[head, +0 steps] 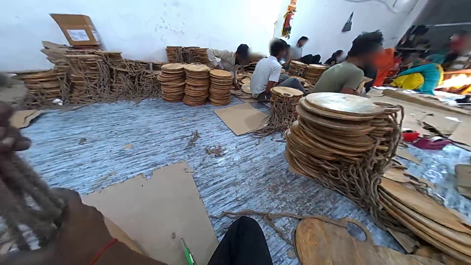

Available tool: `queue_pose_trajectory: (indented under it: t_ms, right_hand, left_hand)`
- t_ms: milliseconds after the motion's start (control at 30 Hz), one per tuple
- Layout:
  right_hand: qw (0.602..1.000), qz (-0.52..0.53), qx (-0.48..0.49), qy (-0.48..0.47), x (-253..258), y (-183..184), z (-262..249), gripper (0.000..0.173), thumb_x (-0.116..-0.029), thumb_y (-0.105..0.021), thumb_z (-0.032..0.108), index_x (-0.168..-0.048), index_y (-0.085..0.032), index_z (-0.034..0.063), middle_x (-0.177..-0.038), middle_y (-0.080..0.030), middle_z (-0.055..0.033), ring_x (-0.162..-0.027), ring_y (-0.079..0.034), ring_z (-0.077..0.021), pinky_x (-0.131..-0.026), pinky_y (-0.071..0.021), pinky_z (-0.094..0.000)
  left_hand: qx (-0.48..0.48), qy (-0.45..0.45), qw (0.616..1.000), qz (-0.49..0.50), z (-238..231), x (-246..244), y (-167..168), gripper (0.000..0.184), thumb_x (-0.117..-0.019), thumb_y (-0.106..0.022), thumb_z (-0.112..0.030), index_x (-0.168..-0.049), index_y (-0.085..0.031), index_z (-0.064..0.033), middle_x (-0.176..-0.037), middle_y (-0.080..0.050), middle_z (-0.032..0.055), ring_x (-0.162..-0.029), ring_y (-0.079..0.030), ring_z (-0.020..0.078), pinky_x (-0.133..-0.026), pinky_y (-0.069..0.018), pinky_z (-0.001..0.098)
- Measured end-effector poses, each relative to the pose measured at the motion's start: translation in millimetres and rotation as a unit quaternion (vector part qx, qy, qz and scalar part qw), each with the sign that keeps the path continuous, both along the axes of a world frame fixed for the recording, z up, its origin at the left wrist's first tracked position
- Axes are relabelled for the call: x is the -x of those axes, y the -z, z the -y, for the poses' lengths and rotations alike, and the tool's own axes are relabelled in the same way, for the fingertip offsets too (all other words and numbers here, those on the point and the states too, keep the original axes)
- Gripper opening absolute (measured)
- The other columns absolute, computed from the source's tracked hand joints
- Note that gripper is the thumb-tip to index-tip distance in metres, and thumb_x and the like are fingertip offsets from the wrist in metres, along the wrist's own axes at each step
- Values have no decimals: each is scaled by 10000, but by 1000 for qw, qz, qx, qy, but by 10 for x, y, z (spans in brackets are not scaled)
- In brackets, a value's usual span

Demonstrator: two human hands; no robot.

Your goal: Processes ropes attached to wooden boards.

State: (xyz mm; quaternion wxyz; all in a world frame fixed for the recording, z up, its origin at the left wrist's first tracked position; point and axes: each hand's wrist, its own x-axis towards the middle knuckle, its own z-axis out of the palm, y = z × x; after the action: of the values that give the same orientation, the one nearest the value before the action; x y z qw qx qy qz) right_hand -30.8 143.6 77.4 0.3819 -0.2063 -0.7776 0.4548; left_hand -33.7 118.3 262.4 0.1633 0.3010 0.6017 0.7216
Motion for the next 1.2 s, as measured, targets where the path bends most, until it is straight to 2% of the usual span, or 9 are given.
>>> queue_pose_trajectory:
  t_ms: [67,133,233,300,433,600,800,1067,1200]
  right_hand:
    - [996,-23,69,-60,-81,-197,-82,526,-910,-777,104,-1374,-573,-37,-991,-722,-229,-870,-710,-317,-803,-585,-499]
    - [980,-45,158,-115,-141,-322,-172,236,-1012,-627,69,-1190,-645,-86,-830,-681,-143,-677,-642,-152,-648,-575,-321]
    - [955,-22,260,-140,-105,-255,-326,258,-1070,-556,236,-1218,-634,39,-755,-596,-20,-591,-569,-69,-556,-523,-245]
    - [954,-5,283,-103,-105,-358,-358,255,-1072,-550,281,-1168,-631,59,-723,-550,16,-572,-542,-69,-553,-514,-251]
    - [942,-39,331,-45,-153,-473,-454,214,-1082,-539,257,-1067,-580,48,-667,-472,31,-532,-495,-77,-559,-518,-258]
    - [943,-44,330,-18,-197,-499,-533,199,-1063,-578,265,-992,-609,82,-613,-453,50,-499,-488,-72,-534,-513,-243]
    - [957,-46,287,-16,-279,-713,-297,142,-1070,-561,237,-1037,-582,101,-630,-470,54,-479,-456,-41,-496,-475,-199]
    - [954,-128,217,-164,-916,-1532,163,245,-1090,-497,322,-960,-642,172,-668,-486,81,-561,-481,-10,-586,-486,-168]
    - [932,-195,222,-210,-914,-1730,277,319,-1122,-403,322,-958,-618,153,-636,-461,76,-532,-499,-17,-575,-527,-171]
  left_hand:
    - [-59,226,971,-57,-277,765,268,87,-1066,-511,-114,-1101,-588,-138,-817,-602,-68,-634,-585,5,-645,-554,172]
    - [-82,254,960,-87,-474,832,222,158,-1014,-606,-75,-1147,-642,-151,-868,-674,-59,-640,-626,38,-583,-577,212]
    - [-3,182,976,-122,-592,702,133,180,-1011,-639,-103,-1181,-582,-94,-867,-674,-1,-681,-657,98,-618,-593,267]
    - [99,165,971,-140,-580,962,332,528,-1013,-667,-296,-1443,-450,-78,-1104,-668,99,-933,-676,184,-802,-584,365]
    - [115,30,986,-121,41,998,1372,750,-1020,-616,-441,-1581,-291,-63,-1416,-570,231,-1279,-580,363,-1039,-486,574]
    - [99,-122,969,192,840,230,3250,515,-1099,-471,-274,-1488,-367,47,-1454,-480,263,-1295,-525,357,-1039,-471,540]
    - [162,-38,834,526,765,-405,3701,761,-1081,-278,-610,-1653,-81,-148,-1672,-204,236,-1507,-263,443,-1128,-300,687]
    - [-57,182,783,593,656,-478,3810,760,-1038,-122,-694,-1626,-199,-218,-1381,-595,219,-1151,-656,357,-906,-562,535]
    - [-127,263,708,643,661,-735,3798,904,-972,-133,-793,-1304,-586,-84,-1106,-731,155,-1015,-718,281,-863,-601,491]
